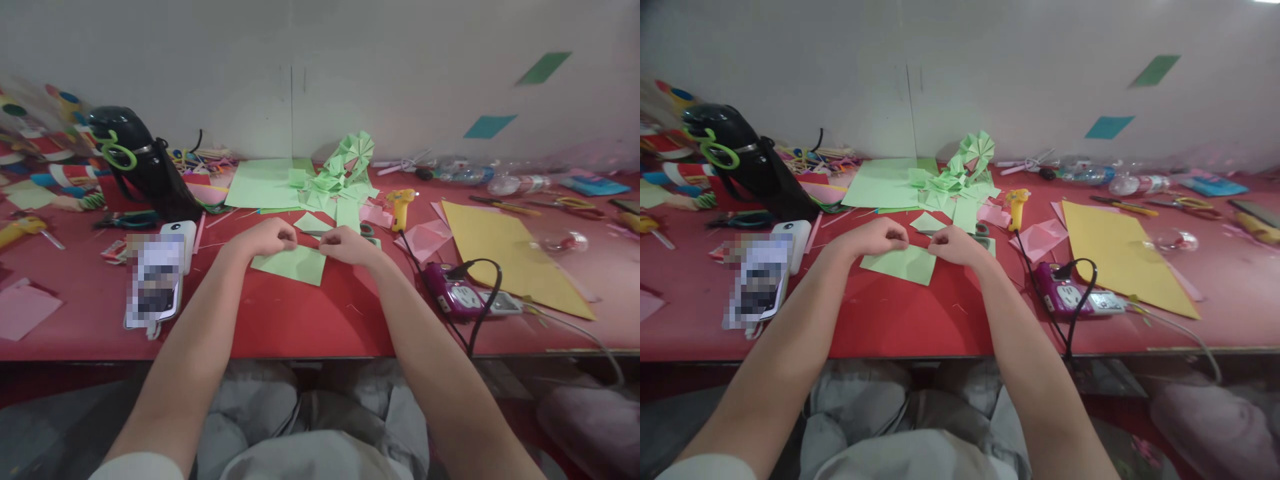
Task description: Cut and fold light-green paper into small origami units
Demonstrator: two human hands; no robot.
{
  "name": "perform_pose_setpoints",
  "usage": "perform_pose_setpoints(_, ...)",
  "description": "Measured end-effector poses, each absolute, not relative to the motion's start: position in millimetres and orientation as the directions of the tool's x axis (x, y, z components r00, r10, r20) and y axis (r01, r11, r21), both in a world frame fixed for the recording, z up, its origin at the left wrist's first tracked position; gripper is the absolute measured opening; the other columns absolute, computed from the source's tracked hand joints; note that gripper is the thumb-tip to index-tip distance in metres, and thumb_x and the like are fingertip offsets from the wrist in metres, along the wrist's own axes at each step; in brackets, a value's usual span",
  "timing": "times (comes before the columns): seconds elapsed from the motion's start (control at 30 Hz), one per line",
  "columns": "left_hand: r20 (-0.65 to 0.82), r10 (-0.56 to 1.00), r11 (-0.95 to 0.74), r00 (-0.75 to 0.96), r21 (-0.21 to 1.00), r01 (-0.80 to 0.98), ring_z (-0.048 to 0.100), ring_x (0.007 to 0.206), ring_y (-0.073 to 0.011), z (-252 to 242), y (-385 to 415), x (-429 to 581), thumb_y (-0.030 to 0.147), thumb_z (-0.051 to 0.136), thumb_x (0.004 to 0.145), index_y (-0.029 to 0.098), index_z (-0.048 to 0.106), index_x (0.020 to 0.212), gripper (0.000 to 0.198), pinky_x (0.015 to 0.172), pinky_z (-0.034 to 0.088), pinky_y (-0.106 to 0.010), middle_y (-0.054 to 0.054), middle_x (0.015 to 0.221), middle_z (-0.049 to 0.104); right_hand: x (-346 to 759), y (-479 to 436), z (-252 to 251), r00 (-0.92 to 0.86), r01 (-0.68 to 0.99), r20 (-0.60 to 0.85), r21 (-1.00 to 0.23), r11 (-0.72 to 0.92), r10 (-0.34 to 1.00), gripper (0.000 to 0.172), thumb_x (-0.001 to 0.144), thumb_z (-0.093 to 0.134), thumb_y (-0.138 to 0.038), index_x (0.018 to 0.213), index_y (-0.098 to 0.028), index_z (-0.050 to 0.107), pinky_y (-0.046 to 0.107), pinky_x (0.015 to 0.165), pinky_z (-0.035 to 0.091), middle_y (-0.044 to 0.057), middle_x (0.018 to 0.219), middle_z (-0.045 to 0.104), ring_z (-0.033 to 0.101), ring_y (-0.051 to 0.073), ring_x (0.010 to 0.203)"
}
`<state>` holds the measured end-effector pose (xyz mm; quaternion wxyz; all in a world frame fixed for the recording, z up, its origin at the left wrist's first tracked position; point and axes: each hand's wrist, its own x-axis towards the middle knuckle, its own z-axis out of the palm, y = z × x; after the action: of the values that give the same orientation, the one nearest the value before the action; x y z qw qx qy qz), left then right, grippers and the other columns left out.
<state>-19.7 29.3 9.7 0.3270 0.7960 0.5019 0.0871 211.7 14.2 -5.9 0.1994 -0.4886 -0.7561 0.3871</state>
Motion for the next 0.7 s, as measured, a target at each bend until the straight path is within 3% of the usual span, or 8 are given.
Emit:
perform_pose_setpoints(0.13,-0.172,0.897,-0.262,0.406,0.534,0.804,0.05,0.064,-0.0154,8.2,36.6,-39.4,0.035,0.06,0.073,0.021,0.069,0.074,0.017,0.059,0.035,-0.028,-0.001,0.071,0.062,222.4,20.8,-9.6,-0.344,0.638,-0.046,-0.744,0.198,0.938,0.016,0.071,0.059,-0.031,0.061,-0.018,0.059,0.027,0.053,0.031,-0.002,0.058,0.05,0.042,0.011,0.056)
perform_pose_setpoints(0.27,-0.133,0.918,-0.24,0.374,0.563,0.791,0.053,0.067,-0.0163,8.8,36.6,-42.6,0.039,0.059,0.076,0.019,0.069,0.077,0.022,0.06,0.036,-0.028,-0.003,0.073,0.064,224.9,21.7,-8.5,-0.266,0.534,0.033,-0.827,0.176,0.963,0.015,0.075,0.059,-0.031,0.071,-0.018,0.065,0.027,0.053,0.037,-0.001,0.058,0.055,0.048,0.011,0.054)
perform_pose_setpoints(0.47,-0.071,0.897,-0.306,0.437,0.614,0.728,0.052,0.065,-0.0156,12.9,28.9,-27.1,0.039,0.058,0.078,0.02,0.069,0.078,0.022,0.06,0.036,-0.028,-0.003,0.075,0.065,217.1,17.7,-10.0,-0.387,0.419,0.088,-0.87,0.26,0.918,0.025,0.082,0.062,-0.04,0.091,-0.02,0.074,0.028,0.066,0.048,0.005,0.089,0.072,0.063,0.017,0.078)
perform_pose_setpoints(0.7,-0.064,0.907,-0.29,0.415,0.621,0.728,0.052,0.066,-0.0162,15.8,27.1,-27.1,0.04,0.058,0.08,0.021,0.068,0.077,0.022,0.061,0.036,-0.028,-0.002,0.074,0.065,220.2,18.9,-9.0,-0.382,0.419,0.006,-0.89,0.179,0.924,0.018,0.08,0.061,-0.031,0.084,-0.018,0.073,0.025,0.058,0.044,0.004,0.076,0.07,0.062,0.015,0.069)
